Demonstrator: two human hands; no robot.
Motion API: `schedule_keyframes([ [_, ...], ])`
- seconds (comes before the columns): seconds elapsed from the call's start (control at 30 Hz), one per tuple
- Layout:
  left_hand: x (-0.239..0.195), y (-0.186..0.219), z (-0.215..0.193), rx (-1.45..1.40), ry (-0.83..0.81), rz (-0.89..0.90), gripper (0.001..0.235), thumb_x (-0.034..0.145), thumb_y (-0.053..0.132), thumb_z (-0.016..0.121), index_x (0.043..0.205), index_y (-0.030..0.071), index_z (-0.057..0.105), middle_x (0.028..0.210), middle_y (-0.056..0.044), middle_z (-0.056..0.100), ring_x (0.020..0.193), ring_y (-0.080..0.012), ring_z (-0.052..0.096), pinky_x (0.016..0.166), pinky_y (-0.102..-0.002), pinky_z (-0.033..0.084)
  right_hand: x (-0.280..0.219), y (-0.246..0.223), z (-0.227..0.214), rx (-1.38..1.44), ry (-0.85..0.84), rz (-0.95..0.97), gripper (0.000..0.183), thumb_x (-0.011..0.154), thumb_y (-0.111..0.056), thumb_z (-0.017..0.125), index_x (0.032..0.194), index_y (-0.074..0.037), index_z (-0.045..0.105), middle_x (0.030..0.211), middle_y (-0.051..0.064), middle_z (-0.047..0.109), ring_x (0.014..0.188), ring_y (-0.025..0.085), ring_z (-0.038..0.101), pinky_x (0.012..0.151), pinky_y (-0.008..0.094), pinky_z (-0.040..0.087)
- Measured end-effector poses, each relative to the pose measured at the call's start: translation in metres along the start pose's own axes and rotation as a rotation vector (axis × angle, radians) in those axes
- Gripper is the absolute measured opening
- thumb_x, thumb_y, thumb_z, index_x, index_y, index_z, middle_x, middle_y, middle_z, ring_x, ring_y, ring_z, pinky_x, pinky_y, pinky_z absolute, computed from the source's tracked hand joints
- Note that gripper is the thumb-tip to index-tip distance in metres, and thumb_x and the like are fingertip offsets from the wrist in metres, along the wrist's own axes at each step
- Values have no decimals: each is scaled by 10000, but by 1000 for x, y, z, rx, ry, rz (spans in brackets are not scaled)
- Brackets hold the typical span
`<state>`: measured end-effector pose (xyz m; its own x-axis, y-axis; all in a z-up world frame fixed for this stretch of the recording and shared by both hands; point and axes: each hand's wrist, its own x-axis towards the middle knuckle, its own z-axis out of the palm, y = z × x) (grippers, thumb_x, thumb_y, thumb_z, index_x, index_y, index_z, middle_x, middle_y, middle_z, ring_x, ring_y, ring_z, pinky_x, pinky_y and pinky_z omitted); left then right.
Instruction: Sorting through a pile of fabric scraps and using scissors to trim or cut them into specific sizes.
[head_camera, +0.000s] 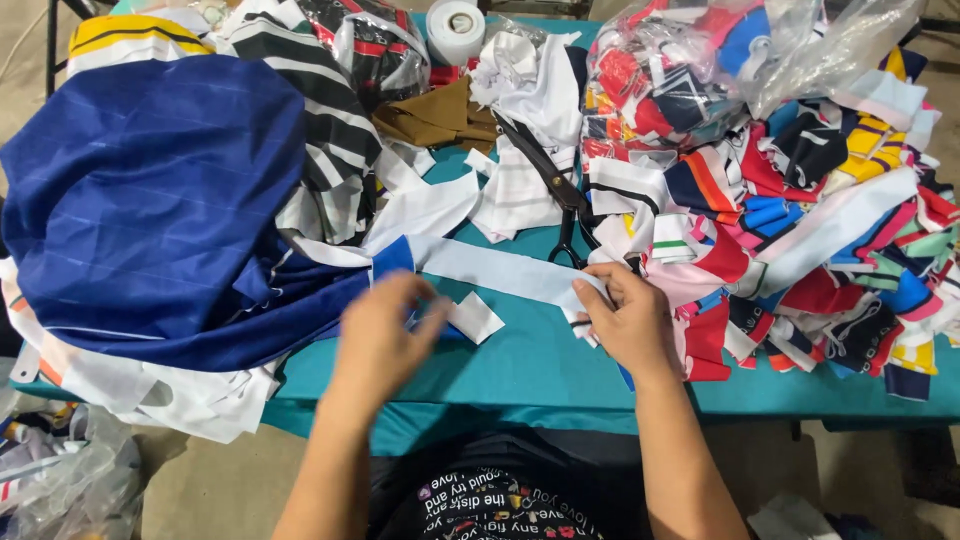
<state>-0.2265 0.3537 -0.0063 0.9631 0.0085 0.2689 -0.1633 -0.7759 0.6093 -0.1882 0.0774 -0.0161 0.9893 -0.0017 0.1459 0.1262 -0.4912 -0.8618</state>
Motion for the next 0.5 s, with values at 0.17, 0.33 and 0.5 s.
schedule_keyframes([
  [0.17,-13,-16,50,290,-250,21,264,812,284,793,998,133,683,979,-60,654,999,-303,675,778,-416,558,5,36,5,-75,181,-195,84,908,-168,819,935,-108,766,779,87,755,758,260,749,657,344,597],
  [0.33,10,20,35,25,-287,207,232,728,112,775,913,165,645,899,-49,704,1021,-313,683,874,-435,526,8,30,1,-37,224,-260,81,917,-155,815,916,-119,743,818,49,753,732,218,751,650,319,599],
  [0.5,40,80,23,-677,-582,384,108,850,32,692,955,14,673,904,-253,750,935,-492,722,831,-539,566,5,33,0,-80,201,-377,82,890,-155,813,880,-116,741,700,37,714,696,255,720,663,339,581],
])
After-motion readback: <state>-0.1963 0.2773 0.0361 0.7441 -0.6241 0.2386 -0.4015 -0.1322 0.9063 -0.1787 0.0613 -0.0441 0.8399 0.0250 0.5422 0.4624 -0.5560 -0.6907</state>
